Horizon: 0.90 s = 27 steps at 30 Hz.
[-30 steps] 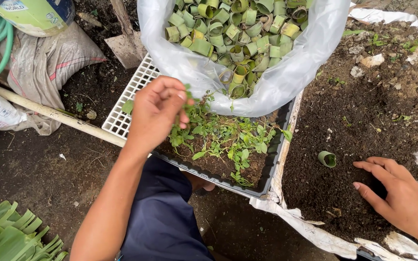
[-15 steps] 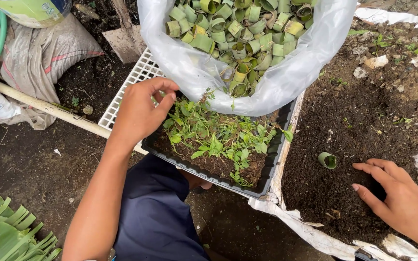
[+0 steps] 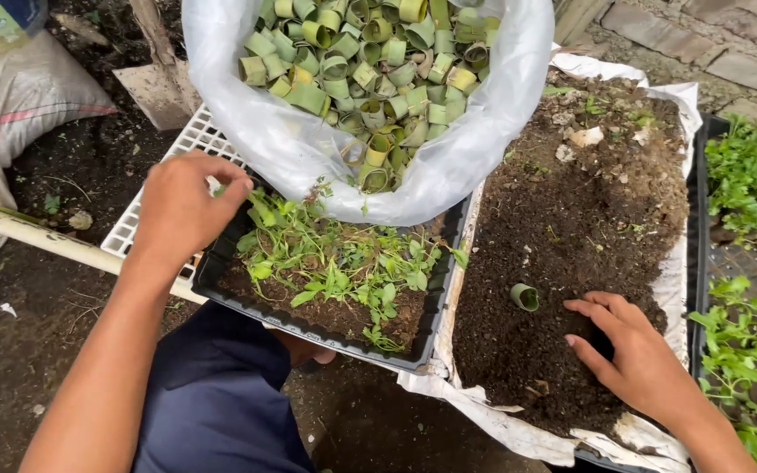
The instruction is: The person is wrapping the root balls of small seedlings using strips of leaves, likely for protection or transplanting.
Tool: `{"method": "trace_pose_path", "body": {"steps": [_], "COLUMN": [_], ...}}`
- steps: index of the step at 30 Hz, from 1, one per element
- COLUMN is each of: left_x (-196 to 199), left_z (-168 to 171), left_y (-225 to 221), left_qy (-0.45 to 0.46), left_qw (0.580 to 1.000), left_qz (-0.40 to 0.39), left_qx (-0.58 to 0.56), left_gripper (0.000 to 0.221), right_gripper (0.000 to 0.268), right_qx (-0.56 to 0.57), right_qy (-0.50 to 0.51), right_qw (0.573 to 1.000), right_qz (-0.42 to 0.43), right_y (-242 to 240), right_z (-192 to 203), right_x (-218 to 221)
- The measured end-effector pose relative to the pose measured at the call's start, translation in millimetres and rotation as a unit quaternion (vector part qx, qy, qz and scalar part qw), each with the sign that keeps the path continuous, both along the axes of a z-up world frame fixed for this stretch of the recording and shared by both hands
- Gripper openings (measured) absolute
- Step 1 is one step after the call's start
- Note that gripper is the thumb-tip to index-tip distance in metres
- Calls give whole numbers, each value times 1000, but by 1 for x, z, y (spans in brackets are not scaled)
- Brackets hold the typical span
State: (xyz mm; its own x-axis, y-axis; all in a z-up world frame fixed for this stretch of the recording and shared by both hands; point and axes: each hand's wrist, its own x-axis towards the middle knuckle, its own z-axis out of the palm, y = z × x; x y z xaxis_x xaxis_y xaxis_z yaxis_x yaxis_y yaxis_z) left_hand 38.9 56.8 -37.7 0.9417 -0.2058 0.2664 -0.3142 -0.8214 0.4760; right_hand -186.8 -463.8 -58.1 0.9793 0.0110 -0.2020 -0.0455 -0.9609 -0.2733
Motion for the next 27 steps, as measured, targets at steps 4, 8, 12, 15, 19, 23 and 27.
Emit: {"method": "trace_pose_path", "body": {"steps": [4, 8, 12, 15, 19, 23, 27], "left_x": [-30, -42, -41, -17, 0, 2, -2], "left_z": [34, 44, 47, 14, -7, -10, -8], "left_y": [-1, -12, -22, -7, -3, -3, -3], "left_qy": [-105, -20, 163, 39, 66, 142, 101], "left_qw": [983, 931, 960, 999, 992, 982, 981], "left_qz": [15, -55, -110, -25, -10, 24, 65], "left_qx": [-152, -362, -201, -16, 109, 125, 155], "left_gripper": [7, 6, 12, 16, 45, 53, 32], "right_gripper": [52, 55, 58, 59, 56, 56, 56], "right_qx": [-13, -61, -89, -83, -70, -65, -64], "right_qy": [13, 24, 17, -5, 2, 7, 9], "right_qw": [1000, 998, 996, 996, 997, 998, 998], "right_qz": [0, -2, 9, 24, 11, 9, 8], "right_y": [-1, -2, -11, -15, -11, -9, -8], "right_z": [1, -3, -13, -17, -12, -11, -10], "right_x": [-1, 2, 2, 1, 1, 1, 0]}}
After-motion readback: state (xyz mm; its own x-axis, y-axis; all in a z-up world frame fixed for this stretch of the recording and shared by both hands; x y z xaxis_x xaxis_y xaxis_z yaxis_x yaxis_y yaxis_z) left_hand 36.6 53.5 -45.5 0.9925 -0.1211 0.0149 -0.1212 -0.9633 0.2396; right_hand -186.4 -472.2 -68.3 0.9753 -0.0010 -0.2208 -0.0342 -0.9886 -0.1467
